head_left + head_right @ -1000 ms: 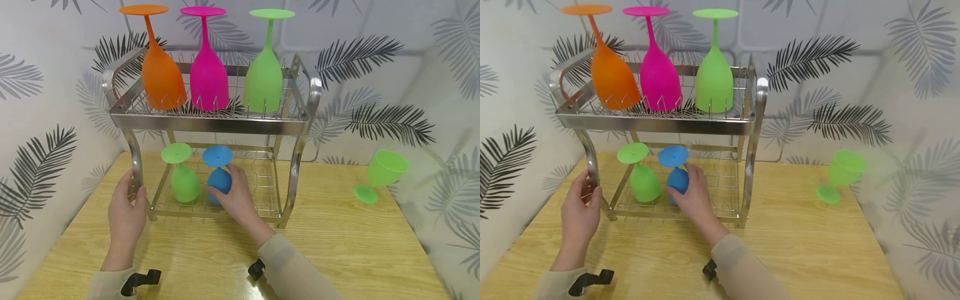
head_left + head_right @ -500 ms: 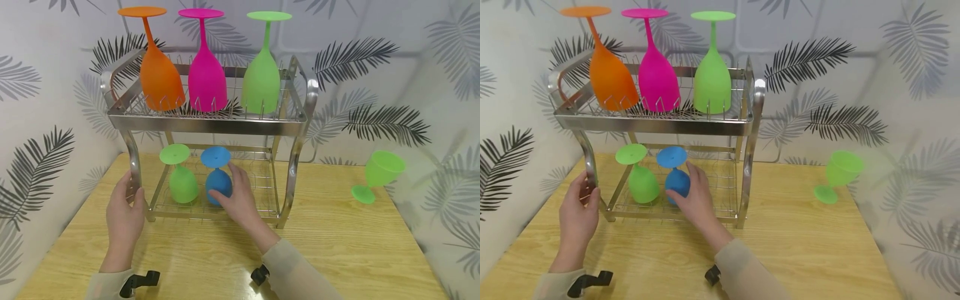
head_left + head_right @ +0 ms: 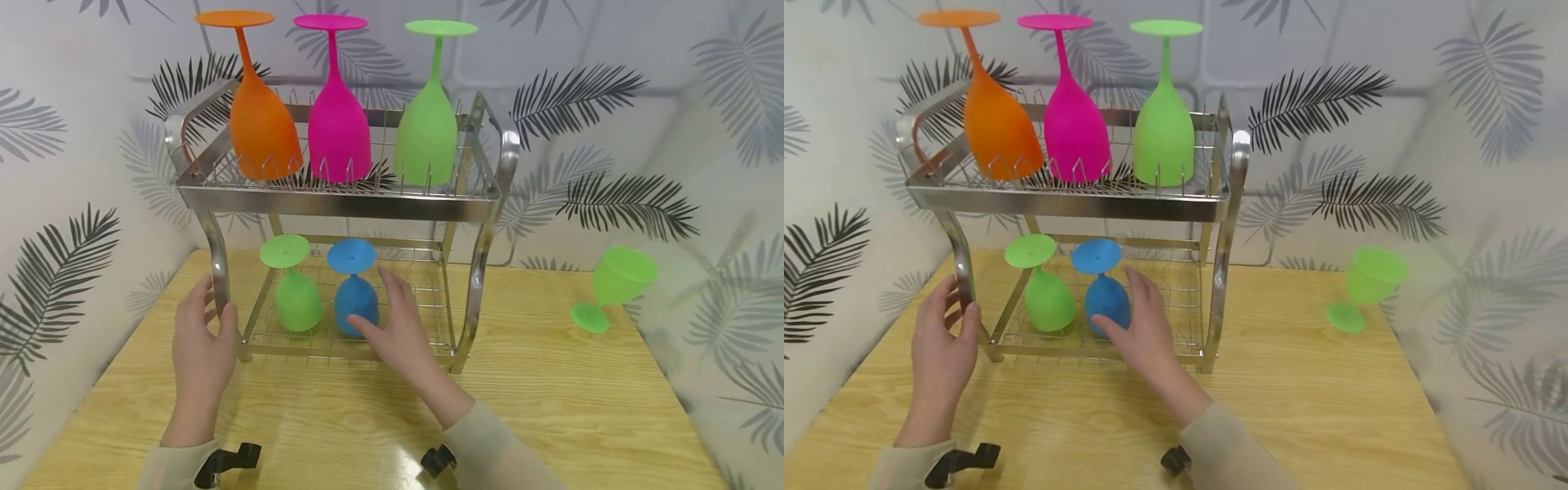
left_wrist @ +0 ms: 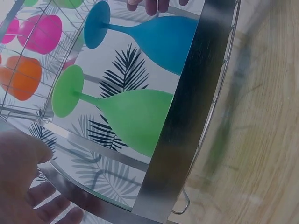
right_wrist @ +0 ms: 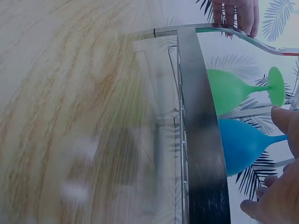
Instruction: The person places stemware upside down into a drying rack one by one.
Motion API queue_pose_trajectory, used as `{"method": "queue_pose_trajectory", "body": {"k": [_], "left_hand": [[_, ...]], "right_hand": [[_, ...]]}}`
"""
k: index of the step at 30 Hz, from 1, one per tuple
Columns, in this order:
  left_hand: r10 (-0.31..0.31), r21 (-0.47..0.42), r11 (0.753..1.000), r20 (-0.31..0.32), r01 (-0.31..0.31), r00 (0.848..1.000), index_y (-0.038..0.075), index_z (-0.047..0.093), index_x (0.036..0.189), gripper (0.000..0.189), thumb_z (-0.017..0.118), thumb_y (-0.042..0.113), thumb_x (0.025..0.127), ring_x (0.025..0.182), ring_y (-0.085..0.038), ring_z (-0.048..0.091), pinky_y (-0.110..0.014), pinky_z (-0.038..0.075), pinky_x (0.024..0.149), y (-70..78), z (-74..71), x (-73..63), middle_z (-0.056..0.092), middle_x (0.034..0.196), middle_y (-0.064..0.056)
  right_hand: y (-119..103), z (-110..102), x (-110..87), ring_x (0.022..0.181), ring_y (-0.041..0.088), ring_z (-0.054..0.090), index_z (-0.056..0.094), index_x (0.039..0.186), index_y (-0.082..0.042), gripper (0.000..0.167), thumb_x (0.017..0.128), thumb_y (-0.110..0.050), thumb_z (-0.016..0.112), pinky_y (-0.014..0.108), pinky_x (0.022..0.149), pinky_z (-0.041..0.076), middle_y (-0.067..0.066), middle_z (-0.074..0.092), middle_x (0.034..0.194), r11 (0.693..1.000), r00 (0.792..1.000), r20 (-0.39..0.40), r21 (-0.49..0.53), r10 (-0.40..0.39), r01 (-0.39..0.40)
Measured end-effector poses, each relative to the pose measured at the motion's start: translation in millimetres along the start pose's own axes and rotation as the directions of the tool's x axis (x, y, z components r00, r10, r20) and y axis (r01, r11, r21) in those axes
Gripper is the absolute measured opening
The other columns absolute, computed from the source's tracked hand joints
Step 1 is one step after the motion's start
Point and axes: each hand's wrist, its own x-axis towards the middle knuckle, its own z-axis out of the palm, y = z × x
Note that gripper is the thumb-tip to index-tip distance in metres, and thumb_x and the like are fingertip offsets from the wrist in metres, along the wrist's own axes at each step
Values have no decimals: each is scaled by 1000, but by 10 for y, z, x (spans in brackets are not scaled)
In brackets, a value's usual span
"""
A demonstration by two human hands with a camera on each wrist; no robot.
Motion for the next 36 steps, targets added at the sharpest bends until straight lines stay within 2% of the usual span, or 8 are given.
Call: {"method": "queue_pose_trajectory", "body": {"k": [4,7,11,15,18,22,31,36], "left_hand": [[76,25,997,-56,-75,995,1,47,164,57,64,6,110,150,-47,45,-66,39,122,26,-6,-10,47,164,-27],[148,49,988,-97,-144,984,1,51,161,54,65,3,108,152,-48,43,-65,35,125,73,-7,-15,50,163,-26],[234,59,972,-138,-228,962,0,57,156,51,65,-1,106,148,-49,47,-65,38,123,162,0,-32,55,159,-25],[283,57,959,-156,-277,946,-1,59,154,51,67,-2,104,146,-50,49,-67,41,120,267,23,-59,56,159,-23],[301,48,954,-139,-297,944,-3,57,155,52,67,-4,103,148,-49,48,-67,40,121,358,48,-93,54,161,-24],[318,27,948,-96,-317,943,-4,56,156,53,67,-5,104,153,-49,43,-66,36,125,495,80,-151,51,164,-25],[411,13,912,-5,-411,912,-2,54,159,58,68,-4,103,154,-44,44,-67,37,124,737,230,-262,50,165,-22],[419,5,907,46,-420,907,-4,54,157,57,70,-2,102,156,-44,42,-68,38,123,819,309,-323,51,165,-22]], "right_hand": [[-25,-90,-63,162,40,30,26,176,-19,96,101,-41,82,68,125,33,15,28,178,1000,1000,13,2,19,-19],[-38,-153,-111,163,40,30,25,177,-20,94,104,-40,80,67,126,33,15,28,179,1000,1000,15,5,1,-1],[-49,-228,-179,163,38,29,25,177,-21,90,106,-39,76,66,126,33,12,28,179,999,999,17,-5,-48,48],[-57,-302,-259,163,37,31,25,177,-26,88,106,-38,76,68,124,36,10,30,179,996,996,15,-26,-88,88],[-59,-366,-332,161,37,34,26,176,-29,87,107,-39,76,70,123,37,8,31,179,994,995,16,-35,-99,99],[-59,-464,-427,163,37,32,26,176,-26,87,107,-41,76,70,124,35,7,30,179,991,993,31,-68,-112,114],[-76,-685,-615,164,37,30,28,176,-22,89,105,-38,79,71,124,33,10,30,179,973,983,18,-140,-185,185],[-78,-804,-721,162,37,34,28,176,-23,90,104,-38,80,70,122,37,10,32,178,968,982,1,-169,-189,186]]}}
